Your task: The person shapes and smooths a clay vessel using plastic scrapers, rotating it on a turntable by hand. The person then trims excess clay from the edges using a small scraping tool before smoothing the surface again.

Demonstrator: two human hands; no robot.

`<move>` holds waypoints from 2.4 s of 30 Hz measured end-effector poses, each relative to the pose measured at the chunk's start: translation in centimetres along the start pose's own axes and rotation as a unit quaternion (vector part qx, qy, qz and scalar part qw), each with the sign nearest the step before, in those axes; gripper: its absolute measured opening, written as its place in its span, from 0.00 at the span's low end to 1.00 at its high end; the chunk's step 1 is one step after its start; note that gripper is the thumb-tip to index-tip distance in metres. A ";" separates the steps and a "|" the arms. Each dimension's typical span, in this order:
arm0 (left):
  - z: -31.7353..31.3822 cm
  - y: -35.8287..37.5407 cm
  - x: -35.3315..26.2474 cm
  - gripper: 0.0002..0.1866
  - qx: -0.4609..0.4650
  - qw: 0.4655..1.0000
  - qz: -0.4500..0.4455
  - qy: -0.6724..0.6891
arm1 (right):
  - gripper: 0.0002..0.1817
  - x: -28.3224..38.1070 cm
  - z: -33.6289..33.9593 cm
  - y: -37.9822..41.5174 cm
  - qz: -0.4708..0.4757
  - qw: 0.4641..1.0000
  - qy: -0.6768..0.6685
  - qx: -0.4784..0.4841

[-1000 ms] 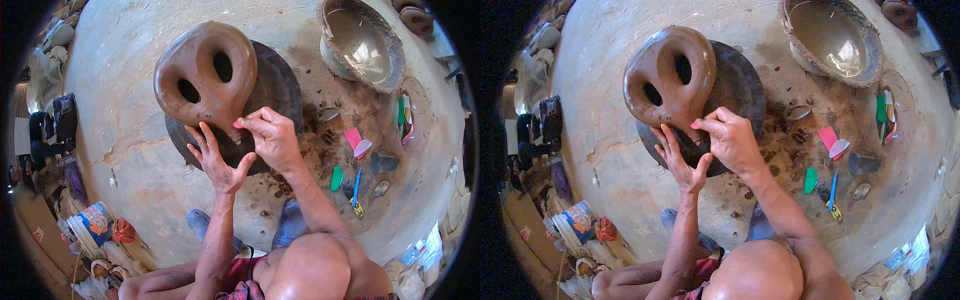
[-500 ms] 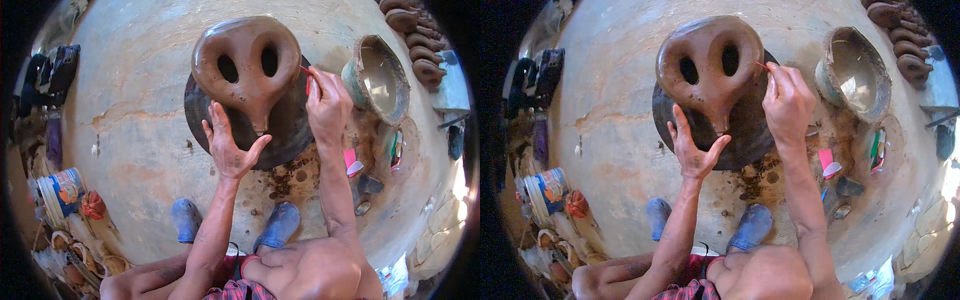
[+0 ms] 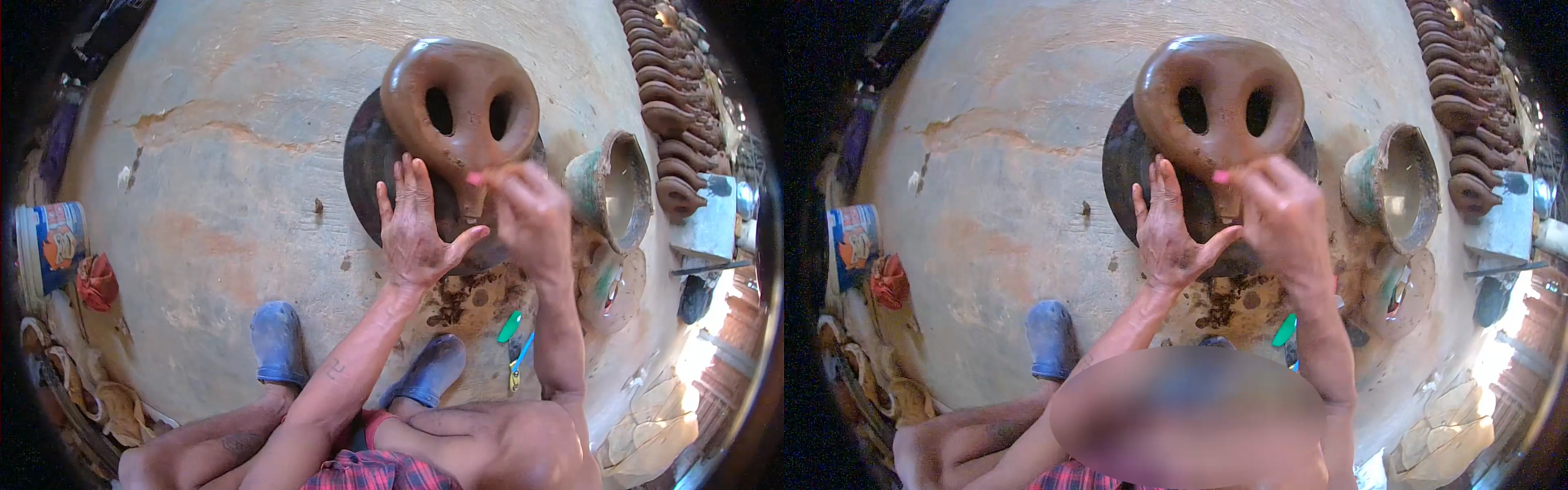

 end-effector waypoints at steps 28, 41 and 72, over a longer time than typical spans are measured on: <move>2.5 -3.2 2.5 0.79 0.039 0.995 -0.078 0.049 | 0.14 2.1 -5.8 -9.5 0.223 0.955 0.105 0.167; 2.6 -3.3 2.4 0.77 0.029 0.993 -0.079 0.082 | 0.14 1.1 -5.5 -10.7 0.265 0.952 0.134 0.077; 4.0 -2.5 3.8 0.05 0.184 0.924 0.012 0.335 | 0.16 -0.6 0.6 -4.3 0.013 0.998 0.053 -0.013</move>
Point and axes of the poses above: each hand's wrist, its own y-axis away from the middle knuckle, its own z-axis out of the back of the hand, x = y × z, the point moved 7 cm from there along -y, towards the middle knuckle, and after that the axes turned 6 degrees about y, right-handed, at the moved point
